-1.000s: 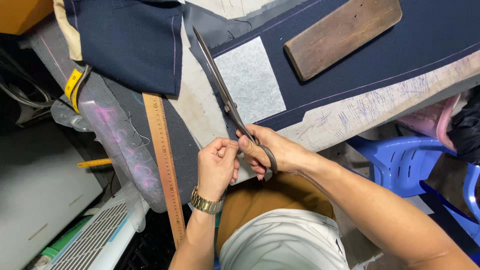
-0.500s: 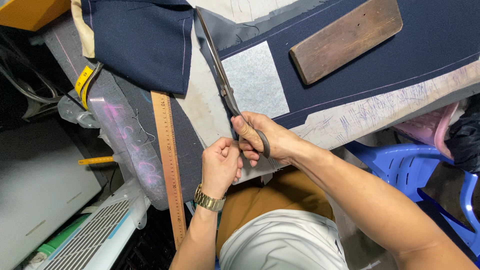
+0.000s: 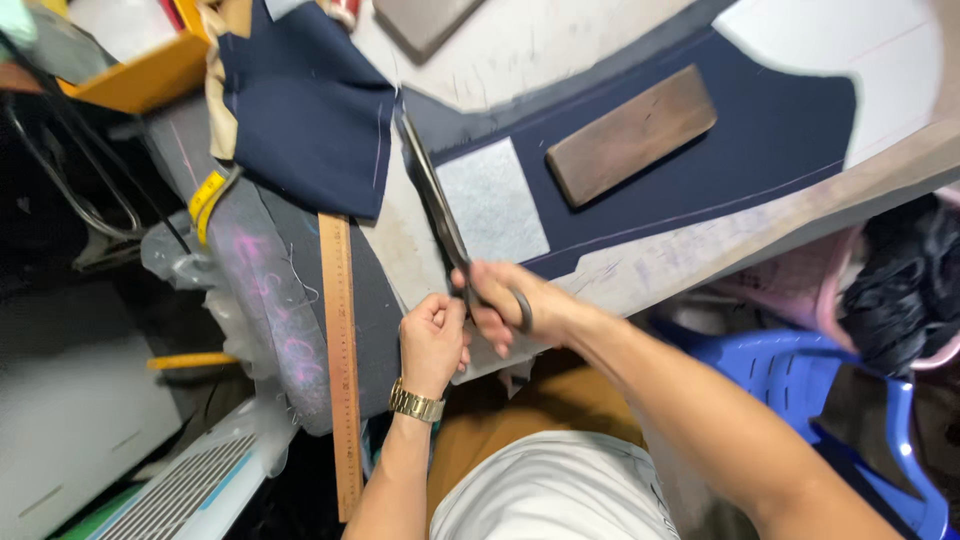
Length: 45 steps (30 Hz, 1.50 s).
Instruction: The person cuts a dark blue fabric along the edge of a white template using shears and then marks lines on the fabric using a pink chalk and a wooden ruler.
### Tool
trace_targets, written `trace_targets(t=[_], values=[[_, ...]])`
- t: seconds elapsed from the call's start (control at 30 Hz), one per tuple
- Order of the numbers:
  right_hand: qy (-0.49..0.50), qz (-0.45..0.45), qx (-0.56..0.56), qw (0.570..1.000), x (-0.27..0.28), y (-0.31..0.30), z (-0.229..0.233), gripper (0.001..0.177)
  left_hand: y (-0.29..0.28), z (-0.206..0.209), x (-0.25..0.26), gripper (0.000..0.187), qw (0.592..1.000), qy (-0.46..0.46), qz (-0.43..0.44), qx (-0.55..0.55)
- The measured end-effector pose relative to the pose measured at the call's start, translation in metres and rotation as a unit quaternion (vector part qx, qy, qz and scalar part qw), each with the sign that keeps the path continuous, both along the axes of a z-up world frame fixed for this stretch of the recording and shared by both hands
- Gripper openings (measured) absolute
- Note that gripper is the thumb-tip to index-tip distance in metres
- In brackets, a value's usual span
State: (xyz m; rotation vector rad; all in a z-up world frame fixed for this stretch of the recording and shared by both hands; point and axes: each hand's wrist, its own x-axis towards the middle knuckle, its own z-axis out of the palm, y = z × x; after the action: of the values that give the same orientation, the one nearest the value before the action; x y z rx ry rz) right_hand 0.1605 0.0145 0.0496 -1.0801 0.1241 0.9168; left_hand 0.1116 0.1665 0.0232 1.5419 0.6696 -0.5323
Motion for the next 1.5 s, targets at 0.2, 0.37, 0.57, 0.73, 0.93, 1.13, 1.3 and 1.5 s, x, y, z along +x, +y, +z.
trace_targets(t=[0.2,0.37,0.57,0.73,0.93,1.13,1.3,1.5], values=[[-0.035,0.171,-0.135,0.975,-0.071,-0.063,0.071,0.029,0.013,-0.015,-0.051,0.022,0.991,-0.134,-0.019,0.004],[0.045,0.118,-0.175,0.976,-0.142,-0.141,0.080,0.032,0.053,-0.074,-0.203,0.015,0.969,-0.158,-0.057,0.179],[0.050,0.020,-0.227,0.972,-0.203,-0.239,0.038,0.049,0.020,-0.070,-0.202,0.017,0.910,-0.100,-0.222,0.335],[0.022,-0.054,-0.251,0.966,-0.213,-0.306,0.019,0.057,-0.037,-0.038,-0.167,0.026,0.848,-0.030,-0.385,0.364],[0.044,-0.122,-0.248,0.960,-0.228,-0.363,0.009,0.051,-0.167,0.011,-0.014,0.016,0.812,-0.310,-0.276,0.410],[0.008,-0.070,-0.305,0.950,-0.238,-0.426,0.010,0.029,-0.242,0.008,0.159,0.071,0.649,-0.426,-0.363,0.515],[-0.016,0.004,-0.214,0.977,-0.208,-0.449,0.069,0.027,-0.245,0.006,0.174,0.085,0.614,-0.303,-0.534,0.496],[0.007,0.028,-0.283,0.959,-0.165,-0.472,0.032,0.029,-0.249,0.039,0.123,0.074,0.661,-0.236,-0.416,0.578]])
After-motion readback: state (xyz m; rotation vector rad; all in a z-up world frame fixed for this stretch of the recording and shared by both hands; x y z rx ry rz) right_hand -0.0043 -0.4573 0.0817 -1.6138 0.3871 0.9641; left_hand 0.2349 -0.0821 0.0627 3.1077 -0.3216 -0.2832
